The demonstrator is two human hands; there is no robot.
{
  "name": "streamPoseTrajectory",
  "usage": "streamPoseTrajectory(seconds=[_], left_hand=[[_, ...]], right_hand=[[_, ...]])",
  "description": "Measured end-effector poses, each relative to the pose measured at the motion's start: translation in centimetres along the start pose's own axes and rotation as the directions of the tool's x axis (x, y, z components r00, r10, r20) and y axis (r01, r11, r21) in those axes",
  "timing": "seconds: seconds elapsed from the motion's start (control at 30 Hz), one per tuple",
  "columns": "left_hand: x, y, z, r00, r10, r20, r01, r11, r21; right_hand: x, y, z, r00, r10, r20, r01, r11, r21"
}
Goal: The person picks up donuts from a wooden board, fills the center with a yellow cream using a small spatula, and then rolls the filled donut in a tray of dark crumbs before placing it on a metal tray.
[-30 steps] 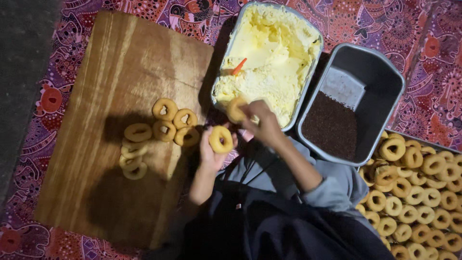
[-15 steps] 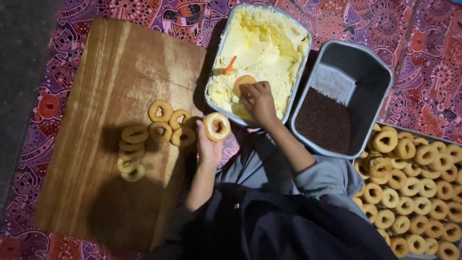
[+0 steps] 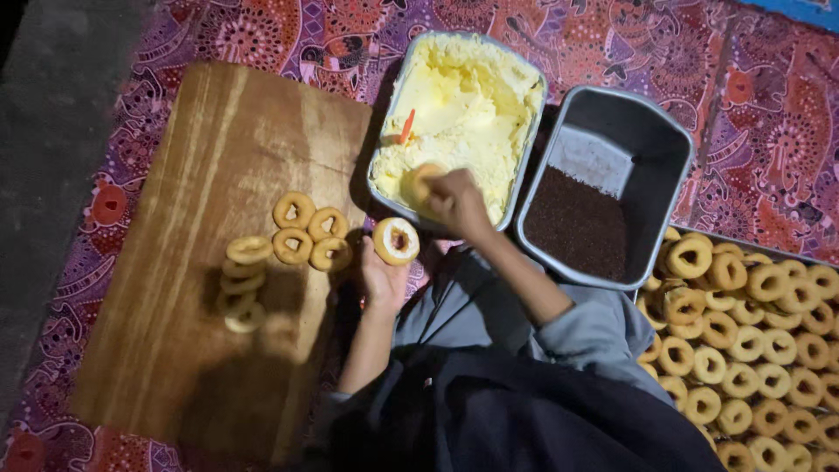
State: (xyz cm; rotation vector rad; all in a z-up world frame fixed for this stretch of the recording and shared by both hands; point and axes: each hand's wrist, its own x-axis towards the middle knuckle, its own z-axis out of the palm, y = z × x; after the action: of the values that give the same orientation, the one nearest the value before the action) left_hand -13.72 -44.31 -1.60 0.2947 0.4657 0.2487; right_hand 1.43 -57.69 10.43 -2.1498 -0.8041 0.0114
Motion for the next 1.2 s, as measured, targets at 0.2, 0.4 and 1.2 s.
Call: streamPoseTrajectory(seconds=[0.2,0.4,1.2], left_hand=[[-0.9,-0.9,0.6,0.994,-0.104,0.042,0.1,0.991,0.089],[-1.5,-7.6,5.1,0.918,-0.385,0.091,0.341,0.887,0.313],[4.3,-28.0,10.0,0.757,-0.652,0.039,0.603,0.721,0.341]], right_hand=[[-7.6,-2.1,-3.4,0.986,-0.15,0.068,0.14,0.981,0.131],[-11.7,3.0,-8.1,0.99,-0.012,-0.138,0.023,0.997,0.079],[-19.8,10.9,-17.0,0.76,0.241,-0.604,-0.32,0.947,-0.025]])
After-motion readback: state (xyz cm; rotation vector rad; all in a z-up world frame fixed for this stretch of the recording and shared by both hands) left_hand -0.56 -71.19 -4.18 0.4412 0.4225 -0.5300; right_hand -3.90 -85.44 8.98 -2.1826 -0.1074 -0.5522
